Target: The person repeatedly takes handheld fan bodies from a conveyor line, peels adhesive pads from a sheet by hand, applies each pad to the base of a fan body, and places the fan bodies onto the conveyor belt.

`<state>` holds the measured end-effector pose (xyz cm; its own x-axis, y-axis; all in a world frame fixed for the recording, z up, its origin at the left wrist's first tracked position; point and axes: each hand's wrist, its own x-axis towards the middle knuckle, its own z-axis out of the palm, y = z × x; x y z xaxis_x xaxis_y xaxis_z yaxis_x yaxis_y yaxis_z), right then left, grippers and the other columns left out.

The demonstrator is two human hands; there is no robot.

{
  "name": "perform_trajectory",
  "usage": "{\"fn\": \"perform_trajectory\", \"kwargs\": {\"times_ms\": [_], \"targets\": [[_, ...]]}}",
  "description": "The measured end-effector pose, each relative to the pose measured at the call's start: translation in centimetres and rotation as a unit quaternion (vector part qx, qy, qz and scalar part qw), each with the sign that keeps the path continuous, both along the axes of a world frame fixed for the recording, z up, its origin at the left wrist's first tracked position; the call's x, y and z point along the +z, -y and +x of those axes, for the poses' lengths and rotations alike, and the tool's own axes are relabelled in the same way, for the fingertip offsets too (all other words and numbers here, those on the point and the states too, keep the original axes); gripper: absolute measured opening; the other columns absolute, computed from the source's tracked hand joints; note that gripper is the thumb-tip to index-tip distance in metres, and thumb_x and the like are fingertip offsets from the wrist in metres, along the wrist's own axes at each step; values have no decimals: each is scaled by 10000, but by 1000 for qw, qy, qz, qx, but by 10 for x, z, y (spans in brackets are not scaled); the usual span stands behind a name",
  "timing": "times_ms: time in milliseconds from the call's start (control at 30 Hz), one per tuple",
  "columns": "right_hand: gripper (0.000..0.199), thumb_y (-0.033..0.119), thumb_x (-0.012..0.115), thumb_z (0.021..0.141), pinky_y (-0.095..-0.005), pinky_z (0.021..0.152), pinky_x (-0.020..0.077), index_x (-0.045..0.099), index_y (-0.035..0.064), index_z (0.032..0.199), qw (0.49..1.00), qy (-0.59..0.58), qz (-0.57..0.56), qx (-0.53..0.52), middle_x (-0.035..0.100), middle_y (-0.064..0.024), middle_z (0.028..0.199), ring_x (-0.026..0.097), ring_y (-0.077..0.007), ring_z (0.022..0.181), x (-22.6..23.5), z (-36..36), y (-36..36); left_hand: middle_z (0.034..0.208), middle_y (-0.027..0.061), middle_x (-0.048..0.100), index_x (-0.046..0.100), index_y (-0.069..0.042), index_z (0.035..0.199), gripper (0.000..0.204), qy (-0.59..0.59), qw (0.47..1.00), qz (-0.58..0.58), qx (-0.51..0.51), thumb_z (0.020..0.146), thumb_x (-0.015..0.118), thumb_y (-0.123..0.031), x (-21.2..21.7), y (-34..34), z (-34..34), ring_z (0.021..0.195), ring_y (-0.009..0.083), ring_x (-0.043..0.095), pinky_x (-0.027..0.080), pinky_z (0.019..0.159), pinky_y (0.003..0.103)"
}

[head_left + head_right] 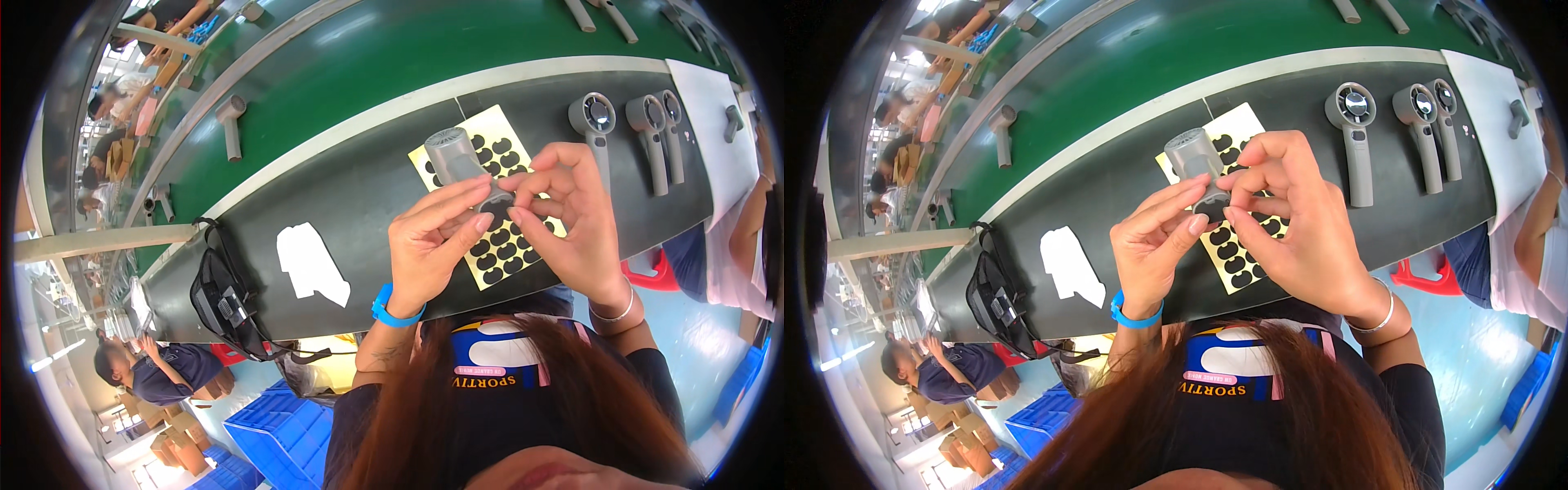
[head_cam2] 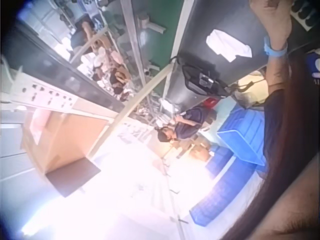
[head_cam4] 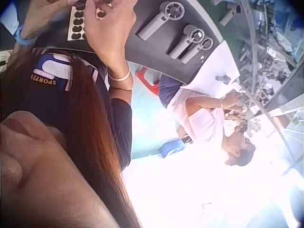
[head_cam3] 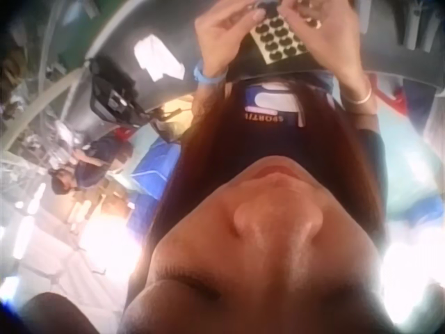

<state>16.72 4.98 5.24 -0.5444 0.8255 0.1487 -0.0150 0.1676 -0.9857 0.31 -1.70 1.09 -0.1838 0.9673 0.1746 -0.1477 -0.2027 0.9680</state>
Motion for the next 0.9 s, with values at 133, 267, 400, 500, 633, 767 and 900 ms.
{"fn": "perform_trajectory", "kwargs": {"times_ms": [133, 267, 400, 500, 633, 767, 900], "targets": [[434, -116, 562, 821, -287, 838, 507, 354, 29, 1173, 1000, 14, 2, -7, 562, -70, 843, 604, -182, 1004, 3, -1, 3, 1188, 139, 601, 649, -2, 1121, 317, -7, 1000, -13, 18, 815, 642, 79, 1, 2, 1, 988, 170, 625, 535, 836, 263], [437, -111, 562, 825, -292, 823, 517, 350, 22, 1184, 999, 25, 30, -21, 564, -74, 830, 614, -184, 982, 0, -3, 4, 1182, 141, 604, 654, -2, 1111, 310, -25, 999, -14, 18, 813, 640, 83, 2, 1, 4, 988, 172, 627, 540, 831, 260], [435, -106, 565, 825, -290, 797, 531, 348, 17, 1181, 996, 35, 65, -48, 569, -76, 815, 628, -187, 949, 0, -3, 5, 1177, 140, 607, 658, -2, 1104, 307, -17, 1000, -7, 19, 811, 638, 87, 1, 0, 6, 992, 173, 626, 543, 829, 261], [434, -97, 577, 821, -288, 777, 536, 358, 14, 1179, 993, 49, 86, -61, 574, -75, 807, 639, -185, 907, 0, -3, 5, 1174, 141, 608, 659, 1, 1099, 304, -16, 1000, -4, 18, 810, 639, 90, 1, -2, 7, 986, 173, 628, 545, 821, 260], [435, -48, 633, 810, -281, 706, 531, 399, 14, 1172, 966, 155, 194, -66, 587, -83, 809, 646, -178, 802, 4, -2, 1, 1196, 144, 582, 631, 19, 1131, 316, -11, 1000, 25, 13, 823, 620, 89, -4, -3, 3, 952, 161, 632, 550, 788, 252], [434, 43, 673, 825, -279, 616, 503, 413, 24, 1172, 979, 133, 149, -48, 608, -83, 785, 641, -177, 733, -3, -4, -10, 1282, 167, 485, 525, 35, 1226, 317, -32, 999, -1, -9, 921, 495, -45, 1, -10, 1, 1041, 240, 588, 566, 821, 353], [419, 18, 646, 840, -266, 656, 496, 401, 23, 1180, 999, -1, 7, 43, 616, -65, 828, 629, -138, 767, -21, -18, -28, 1268, 162, 493, 525, 34, 1231, 358, -129, 990, 53, -30, 933, 514, -164, -8, -24, -26, 1016, 257, 602, 565, 804, 361]]}}
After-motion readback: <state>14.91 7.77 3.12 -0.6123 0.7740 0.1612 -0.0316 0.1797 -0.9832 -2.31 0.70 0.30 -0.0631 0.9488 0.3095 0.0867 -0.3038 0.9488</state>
